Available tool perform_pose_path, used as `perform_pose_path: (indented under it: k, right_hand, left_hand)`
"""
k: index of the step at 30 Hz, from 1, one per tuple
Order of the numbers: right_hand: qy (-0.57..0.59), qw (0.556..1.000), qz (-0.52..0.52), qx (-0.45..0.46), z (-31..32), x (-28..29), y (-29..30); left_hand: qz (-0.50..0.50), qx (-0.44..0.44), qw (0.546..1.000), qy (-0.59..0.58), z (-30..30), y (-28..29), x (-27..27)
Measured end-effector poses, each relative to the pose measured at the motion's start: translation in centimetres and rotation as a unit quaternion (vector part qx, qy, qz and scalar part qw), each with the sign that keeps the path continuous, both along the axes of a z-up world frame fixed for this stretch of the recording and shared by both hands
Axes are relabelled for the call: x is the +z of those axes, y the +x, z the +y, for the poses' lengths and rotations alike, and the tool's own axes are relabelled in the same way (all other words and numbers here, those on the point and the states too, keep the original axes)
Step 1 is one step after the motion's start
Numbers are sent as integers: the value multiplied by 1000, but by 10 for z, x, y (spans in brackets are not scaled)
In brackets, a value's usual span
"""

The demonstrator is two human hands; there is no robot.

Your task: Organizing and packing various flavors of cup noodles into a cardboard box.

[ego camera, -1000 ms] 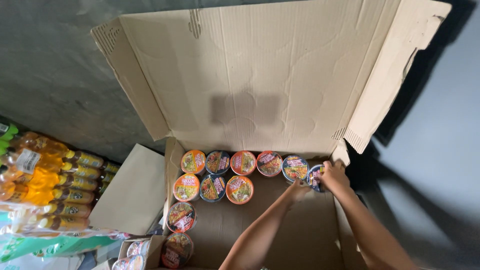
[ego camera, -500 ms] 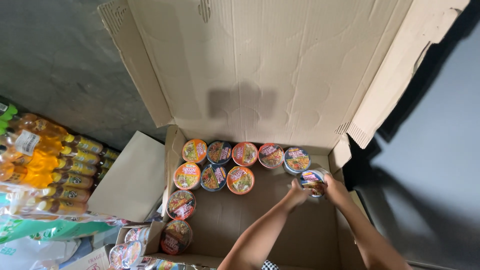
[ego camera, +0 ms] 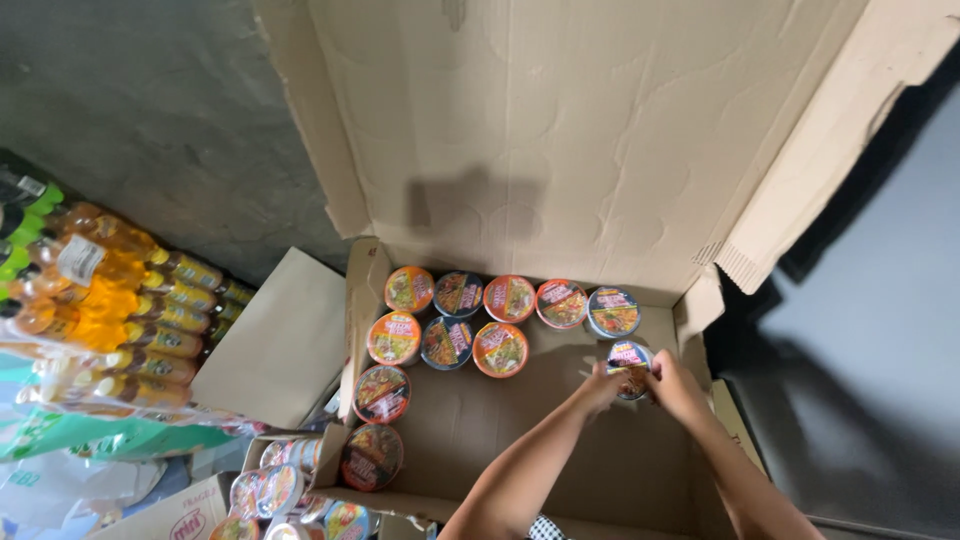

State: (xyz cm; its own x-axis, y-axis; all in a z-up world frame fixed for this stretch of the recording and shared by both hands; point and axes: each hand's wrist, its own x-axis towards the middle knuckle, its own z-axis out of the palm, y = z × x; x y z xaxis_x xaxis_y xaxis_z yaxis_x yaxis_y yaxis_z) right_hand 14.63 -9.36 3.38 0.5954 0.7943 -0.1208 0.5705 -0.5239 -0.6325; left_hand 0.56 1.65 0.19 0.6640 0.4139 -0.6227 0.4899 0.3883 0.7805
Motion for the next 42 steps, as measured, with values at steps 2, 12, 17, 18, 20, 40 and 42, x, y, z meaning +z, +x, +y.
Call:
perform_pose_path:
  k: [2, 12, 17, 18, 20, 40, 42]
  right_hand:
    - [-17, 995, 96, -12, 2, 16, -4]
    - [10, 939, 340, -44, 45, 85, -68]
    - [66, 969, 236, 34, 93, 85, -108]
    - [62, 977, 204, 26, 105, 93, -120]
    - [101, 978, 160, 93, 130, 81, -125]
    - [148, 902, 219, 343, 354, 75, -367]
    - [81, 900, 257, 341, 367, 71, -394]
  left_hand:
    - [-9, 35, 999, -9, 8, -10, -4]
    - [-155, 152, 963, -157, 62, -113, 97]
    - [-166, 187, 968, -2, 93, -158, 113]
    - [-155, 192, 969, 16, 100, -169, 118]
    - [-166, 215, 961, 54, 114, -192, 146]
    - [-5, 367, 851, 376, 224, -431, 160]
    - [17, 390, 857, 335, 235, -454, 136]
